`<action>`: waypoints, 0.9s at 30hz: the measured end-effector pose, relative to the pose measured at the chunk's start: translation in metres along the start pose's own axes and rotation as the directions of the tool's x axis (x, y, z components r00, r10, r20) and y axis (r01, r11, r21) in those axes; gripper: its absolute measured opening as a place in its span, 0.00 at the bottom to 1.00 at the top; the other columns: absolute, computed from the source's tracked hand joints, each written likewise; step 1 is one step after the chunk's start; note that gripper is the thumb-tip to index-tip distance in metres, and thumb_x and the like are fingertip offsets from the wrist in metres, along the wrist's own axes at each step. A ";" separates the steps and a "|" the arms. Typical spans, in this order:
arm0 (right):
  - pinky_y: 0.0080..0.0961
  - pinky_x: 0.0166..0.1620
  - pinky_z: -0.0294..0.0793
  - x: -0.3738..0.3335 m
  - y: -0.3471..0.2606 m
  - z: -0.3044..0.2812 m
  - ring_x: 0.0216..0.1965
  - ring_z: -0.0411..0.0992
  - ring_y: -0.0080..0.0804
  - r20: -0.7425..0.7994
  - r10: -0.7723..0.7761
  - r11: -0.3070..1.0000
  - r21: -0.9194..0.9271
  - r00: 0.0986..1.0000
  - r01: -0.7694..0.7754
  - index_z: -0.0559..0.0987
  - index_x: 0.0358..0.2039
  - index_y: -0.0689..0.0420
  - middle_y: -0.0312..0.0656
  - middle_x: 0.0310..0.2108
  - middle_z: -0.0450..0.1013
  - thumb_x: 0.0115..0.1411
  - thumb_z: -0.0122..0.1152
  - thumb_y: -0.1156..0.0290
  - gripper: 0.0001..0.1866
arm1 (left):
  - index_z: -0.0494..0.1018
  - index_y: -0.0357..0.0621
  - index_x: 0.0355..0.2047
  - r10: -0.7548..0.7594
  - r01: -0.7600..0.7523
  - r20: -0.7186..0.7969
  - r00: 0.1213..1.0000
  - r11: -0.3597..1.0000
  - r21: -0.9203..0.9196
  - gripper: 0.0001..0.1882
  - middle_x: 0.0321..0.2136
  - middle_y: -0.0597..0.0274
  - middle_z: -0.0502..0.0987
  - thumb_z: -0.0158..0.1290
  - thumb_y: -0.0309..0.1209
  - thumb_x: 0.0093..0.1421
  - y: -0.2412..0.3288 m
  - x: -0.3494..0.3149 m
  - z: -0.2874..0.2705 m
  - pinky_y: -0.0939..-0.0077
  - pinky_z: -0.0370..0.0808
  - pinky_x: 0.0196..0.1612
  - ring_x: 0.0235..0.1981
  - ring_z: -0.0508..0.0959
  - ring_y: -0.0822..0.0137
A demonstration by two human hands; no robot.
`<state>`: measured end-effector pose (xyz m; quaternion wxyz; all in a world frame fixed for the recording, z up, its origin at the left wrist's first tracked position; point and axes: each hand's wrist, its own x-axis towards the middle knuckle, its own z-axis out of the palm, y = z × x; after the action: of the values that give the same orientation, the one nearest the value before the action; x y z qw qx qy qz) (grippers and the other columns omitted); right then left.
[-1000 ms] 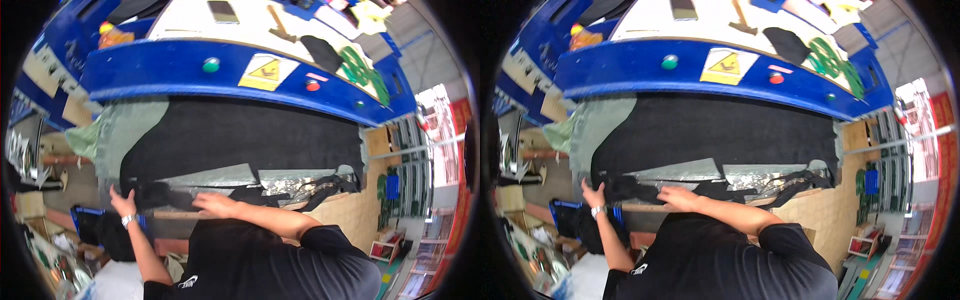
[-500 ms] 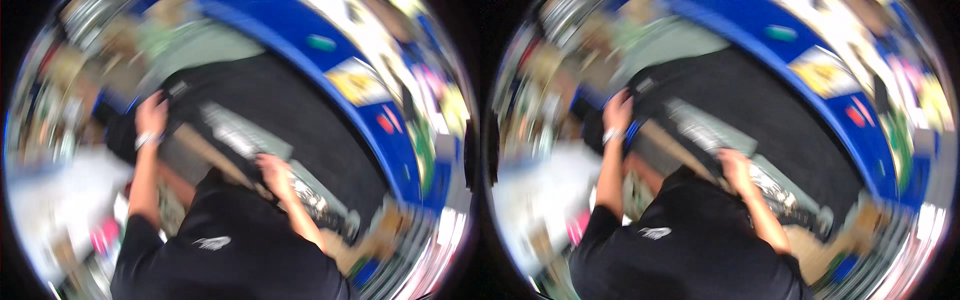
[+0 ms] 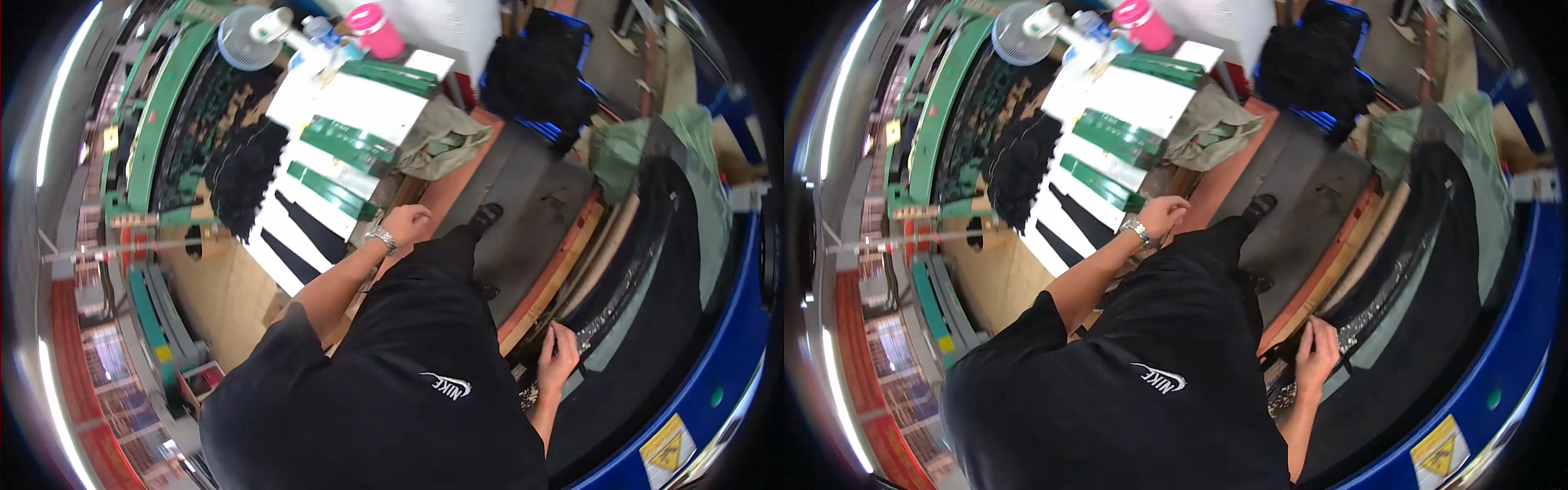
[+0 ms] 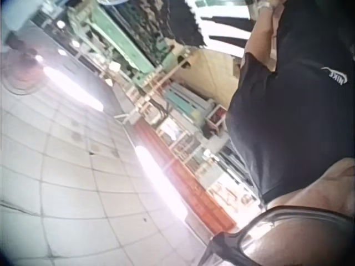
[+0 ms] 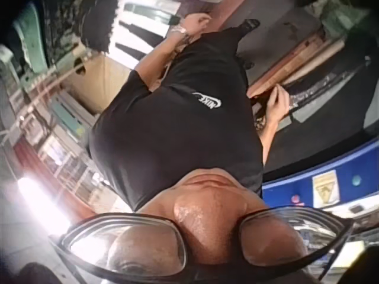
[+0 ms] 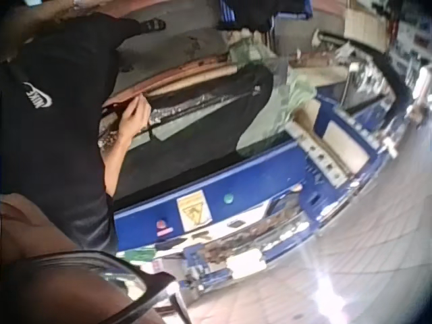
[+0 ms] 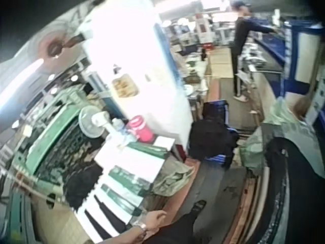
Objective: The person repeatedly picks up green plastic frames and black fabric pieces from a table and places them onto a large blue machine surface. They arrange the items in a specific pattern, occasionally adjusting their positions and moving other pieces aside to make space.
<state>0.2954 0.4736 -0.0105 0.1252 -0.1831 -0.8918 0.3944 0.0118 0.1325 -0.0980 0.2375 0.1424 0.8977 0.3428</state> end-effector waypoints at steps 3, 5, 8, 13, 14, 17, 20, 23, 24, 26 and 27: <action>0.33 0.47 0.76 0.022 -0.009 0.006 0.39 0.78 0.45 0.032 -0.005 1.000 -0.008 0.999 0.005 0.81 0.40 0.66 0.50 0.37 0.78 0.63 0.61 0.81 0.06 | 0.79 0.42 0.47 -0.350 0.275 -0.128 0.928 0.875 -0.400 0.12 0.31 0.55 0.84 0.55 0.30 0.65 -0.077 -0.006 -0.013 0.66 0.79 0.34 0.29 0.83 0.63; 0.32 0.47 0.76 0.037 -0.017 0.015 0.39 0.78 0.45 0.070 -0.044 0.998 -0.040 0.997 0.047 0.81 0.40 0.66 0.50 0.37 0.78 0.63 0.61 0.81 0.06 | 0.79 0.40 0.47 -0.604 0.399 -0.148 0.783 0.669 -0.627 0.14 0.33 0.57 0.83 0.57 0.32 0.65 -0.109 -0.010 -0.031 0.73 0.79 0.35 0.29 0.82 0.69; 0.32 0.47 0.76 0.056 -0.029 0.035 0.39 0.78 0.44 0.140 -0.015 0.997 -0.072 0.990 0.026 0.81 0.40 0.67 0.50 0.37 0.78 0.63 0.61 0.81 0.06 | 0.78 0.42 0.50 -0.710 0.434 -0.405 0.575 0.685 -0.585 0.21 0.37 0.53 0.83 0.62 0.40 0.60 -0.222 -0.010 -0.054 0.66 0.80 0.39 0.33 0.83 0.61; 0.33 0.46 0.77 0.091 -0.067 0.074 0.39 0.78 0.45 0.244 -0.025 0.978 -0.194 0.969 0.074 0.81 0.40 0.66 0.50 0.37 0.78 0.63 0.60 0.81 0.05 | 0.70 0.42 0.62 -0.895 0.634 -0.388 0.220 0.433 -0.640 0.38 0.54 0.42 0.77 0.65 0.49 0.56 -0.296 -0.003 -0.109 0.54 0.76 0.56 0.51 0.80 0.49; 0.33 0.46 0.77 0.100 -0.078 0.083 0.39 0.79 0.45 0.260 -0.007 0.981 -0.185 0.966 0.057 0.81 0.39 0.66 0.50 0.37 0.78 0.63 0.61 0.82 0.05 | 0.67 0.39 0.64 -0.910 0.625 -0.365 0.198 0.404 -0.668 0.42 0.59 0.41 0.73 0.65 0.52 0.56 -0.339 0.000 -0.109 0.57 0.76 0.56 0.55 0.78 0.50; 0.33 0.46 0.77 0.121 -0.119 0.105 0.39 0.78 0.46 0.311 0.040 0.976 -0.217 0.949 0.030 0.81 0.39 0.65 0.50 0.37 0.79 0.62 0.62 0.82 0.05 | 0.58 0.40 0.69 -0.975 0.254 -0.081 0.206 0.133 -0.958 0.45 0.59 0.45 0.73 0.67 0.42 0.58 -0.342 0.020 -0.121 0.53 0.78 0.53 0.54 0.78 0.52; 0.34 0.46 0.77 0.152 -0.148 0.127 0.40 0.79 0.47 0.456 -0.007 0.962 -0.239 0.890 0.131 0.81 0.39 0.65 0.50 0.38 0.79 0.61 0.63 0.81 0.06 | 0.60 0.44 0.66 -0.879 -0.088 0.120 0.462 -0.180 -0.980 0.37 0.58 0.53 0.73 0.66 0.35 0.61 -0.366 0.020 -0.119 0.49 0.76 0.56 0.57 0.75 0.53; 0.34 0.47 0.77 0.185 -0.177 0.144 0.41 0.79 0.49 0.533 -0.025 0.944 -0.266 0.845 0.196 0.81 0.40 0.64 0.51 0.39 0.79 0.60 0.64 0.81 0.07 | 0.62 0.40 0.64 -0.851 -0.190 0.008 0.524 -0.127 -0.974 0.35 0.52 0.50 0.77 0.66 0.30 0.60 -0.371 0.024 -0.111 0.51 0.81 0.48 0.46 0.82 0.52; 0.34 0.47 0.77 0.195 -0.180 0.146 0.41 0.79 0.49 0.536 -0.025 0.940 -0.276 0.844 0.203 0.81 0.40 0.64 0.51 0.39 0.78 0.60 0.64 0.81 0.07 | 0.63 0.40 0.63 -0.843 -0.221 -0.004 0.538 -0.137 -0.966 0.33 0.51 0.50 0.78 0.66 0.29 0.60 -0.372 0.025 -0.109 0.51 0.81 0.48 0.45 0.82 0.52; 0.34 0.47 0.77 0.207 -0.187 0.148 0.42 0.79 0.49 0.525 0.002 0.940 -0.292 0.851 0.178 0.81 0.40 0.64 0.51 0.39 0.78 0.61 0.63 0.81 0.07 | 0.65 0.40 0.60 -0.815 -0.270 -0.038 0.578 -0.146 -0.952 0.29 0.48 0.50 0.79 0.65 0.27 0.61 -0.375 0.031 -0.108 0.51 0.81 0.48 0.45 0.82 0.52; 0.34 0.47 0.77 0.210 -0.191 0.150 0.41 0.79 0.49 0.530 0.002 0.938 -0.294 0.848 0.181 0.81 0.40 0.64 0.51 0.39 0.78 0.61 0.63 0.81 0.07 | 0.66 0.41 0.60 -0.829 -0.282 -0.040 0.558 -0.144 -0.949 0.29 0.47 0.51 0.79 0.64 0.26 0.61 -0.376 0.031 -0.106 0.50 0.81 0.48 0.45 0.82 0.52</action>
<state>0.0072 0.3459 0.0507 -0.1359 -0.0452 -0.9532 0.2664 -0.1044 -0.1846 -0.2957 -0.0360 -0.4621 0.3574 0.8108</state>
